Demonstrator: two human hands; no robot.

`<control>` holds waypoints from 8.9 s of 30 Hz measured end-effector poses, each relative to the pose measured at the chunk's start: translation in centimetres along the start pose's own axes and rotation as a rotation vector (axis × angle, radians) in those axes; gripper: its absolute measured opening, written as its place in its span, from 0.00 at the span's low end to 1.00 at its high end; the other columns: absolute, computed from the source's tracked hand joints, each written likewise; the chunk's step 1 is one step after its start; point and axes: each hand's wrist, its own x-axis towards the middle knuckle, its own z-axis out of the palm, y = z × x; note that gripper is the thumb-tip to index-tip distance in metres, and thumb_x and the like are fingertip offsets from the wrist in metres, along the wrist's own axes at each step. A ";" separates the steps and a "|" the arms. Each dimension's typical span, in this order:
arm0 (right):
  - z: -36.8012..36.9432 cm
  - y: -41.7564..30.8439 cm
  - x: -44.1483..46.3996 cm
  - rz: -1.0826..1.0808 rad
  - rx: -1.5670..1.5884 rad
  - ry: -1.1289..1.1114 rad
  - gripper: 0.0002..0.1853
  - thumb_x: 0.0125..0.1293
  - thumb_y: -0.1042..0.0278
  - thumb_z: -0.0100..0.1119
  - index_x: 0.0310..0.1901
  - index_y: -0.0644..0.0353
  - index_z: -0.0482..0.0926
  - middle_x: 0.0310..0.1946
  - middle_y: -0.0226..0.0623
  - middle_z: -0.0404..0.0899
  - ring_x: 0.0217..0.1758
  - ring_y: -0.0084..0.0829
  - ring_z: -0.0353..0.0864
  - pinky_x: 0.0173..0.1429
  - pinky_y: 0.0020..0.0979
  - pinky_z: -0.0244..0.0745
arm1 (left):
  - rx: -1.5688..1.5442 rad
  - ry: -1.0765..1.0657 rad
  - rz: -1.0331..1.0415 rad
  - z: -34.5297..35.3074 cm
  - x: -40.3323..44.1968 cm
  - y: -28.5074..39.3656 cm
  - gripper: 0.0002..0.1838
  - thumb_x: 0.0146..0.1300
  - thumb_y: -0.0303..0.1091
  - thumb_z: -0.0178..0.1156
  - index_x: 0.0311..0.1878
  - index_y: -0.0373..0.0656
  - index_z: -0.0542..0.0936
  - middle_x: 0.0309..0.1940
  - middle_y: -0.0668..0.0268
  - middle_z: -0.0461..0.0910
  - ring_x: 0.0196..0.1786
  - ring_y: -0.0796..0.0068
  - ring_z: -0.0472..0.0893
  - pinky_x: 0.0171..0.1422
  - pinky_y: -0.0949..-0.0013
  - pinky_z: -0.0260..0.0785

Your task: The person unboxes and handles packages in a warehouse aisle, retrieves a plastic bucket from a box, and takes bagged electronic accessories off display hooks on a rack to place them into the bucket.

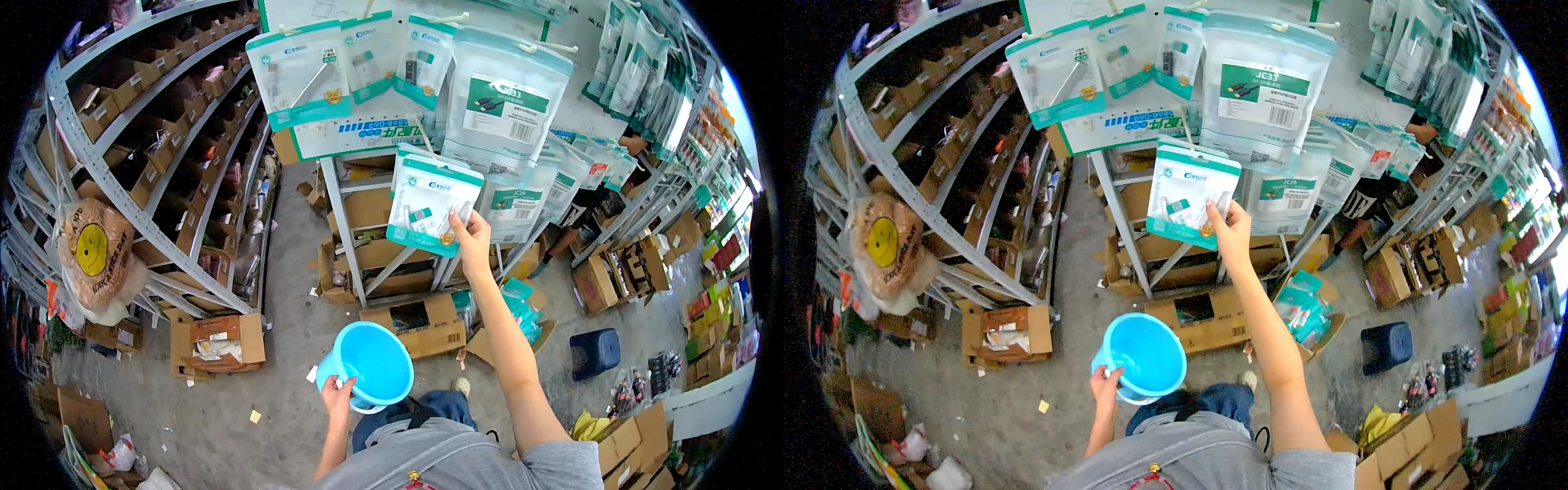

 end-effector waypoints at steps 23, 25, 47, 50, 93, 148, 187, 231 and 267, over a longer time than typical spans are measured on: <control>-0.1 3.7 4.9 -0.040 -0.341 0.087 0.11 0.50 0.67 0.56 0.30 0.67 0.74 0.19 0.43 0.74 0.22 0.30 0.74 0.29 0.28 0.66 | 0.066 -0.057 0.004 1.7 -0.8 0.3 0.11 0.43 0.28 0.59 0.30 0.35 0.70 0.19 0.67 0.71 0.20 0.80 0.70 0.21 0.77 0.60; -0.1 3.8 5.2 -0.034 -0.351 0.072 0.10 0.49 0.67 0.56 0.29 0.67 0.74 0.19 0.46 0.74 0.22 0.36 0.74 0.29 0.30 0.65 | 0.069 -0.061 -0.003 2.0 -1.0 0.7 0.11 0.43 0.28 0.59 0.29 0.36 0.71 0.19 0.67 0.71 0.19 0.80 0.70 0.21 0.78 0.60; -9.4 -2.7 0.8 -0.232 -0.408 0.422 0.08 0.52 0.70 0.55 0.33 0.64 0.73 0.31 0.36 0.73 0.32 0.24 0.72 0.30 0.22 0.69 | 0.148 -0.105 0.019 6.7 -1.8 -1.0 0.09 0.43 0.27 0.59 0.28 0.37 0.71 0.19 0.68 0.70 0.19 0.82 0.68 0.20 0.78 0.57; -9.9 -5.1 4.5 -0.396 -0.287 0.361 0.12 0.52 0.72 0.55 0.38 0.65 0.71 0.37 0.38 0.71 0.39 0.25 0.71 0.36 0.23 0.69 | 0.104 -0.066 -0.006 9.0 -2.6 -0.4 0.09 0.42 0.27 0.59 0.28 0.37 0.71 0.18 0.69 0.70 0.18 0.82 0.68 0.20 0.78 0.57; -14.3 -17.0 13.7 0.155 -0.028 -0.475 0.21 0.47 0.62 0.61 0.37 0.71 0.72 0.29 0.40 0.76 0.29 0.22 0.74 0.35 0.21 0.68 | 0.085 0.089 -0.008 18.4 -7.5 -2.8 0.13 0.41 0.28 0.59 0.31 0.33 0.71 0.23 0.62 0.74 0.23 0.76 0.74 0.24 0.75 0.66; -19.3 -14.8 15.7 -0.118 -0.088 -0.296 0.20 0.46 0.64 0.58 0.38 0.70 0.71 0.30 0.35 0.74 0.31 0.20 0.70 0.36 0.19 0.63 | 0.045 0.220 0.020 17.9 -5.0 -11.3 0.16 0.38 0.28 0.63 0.31 0.31 0.72 0.23 0.60 0.75 0.22 0.74 0.74 0.24 0.74 0.68; 9.3 -27.9 16.8 -0.156 0.125 -0.435 0.19 0.48 0.61 0.58 0.37 0.69 0.73 0.30 0.37 0.75 0.29 0.22 0.73 0.34 0.19 0.66 | 0.007 0.267 0.045 4.7 -2.4 -4.2 0.14 0.38 0.28 0.63 0.29 0.32 0.72 0.20 0.63 0.74 0.19 0.77 0.72 0.19 0.75 0.65; 7.5 -33.1 16.3 -0.036 0.123 -0.545 0.22 0.48 0.61 0.56 0.37 0.75 0.69 0.24 0.42 0.74 0.16 0.23 0.75 0.16 0.15 0.70 | -0.017 0.296 0.025 4.7 -2.6 -5.0 0.14 0.40 0.28 0.61 0.32 0.32 0.72 0.23 0.63 0.74 0.23 0.75 0.73 0.22 0.74 0.68; 5.6 -36.9 18.7 -0.254 -0.231 -0.737 0.18 0.57 0.63 0.49 0.41 0.70 0.72 0.30 0.38 0.76 0.24 0.14 0.76 0.21 0.09 0.70 | 0.023 0.207 0.029 6.9 -2.2 -1.5 0.16 0.38 0.28 0.62 0.32 0.31 0.71 0.23 0.60 0.74 0.22 0.73 0.74 0.21 0.73 0.68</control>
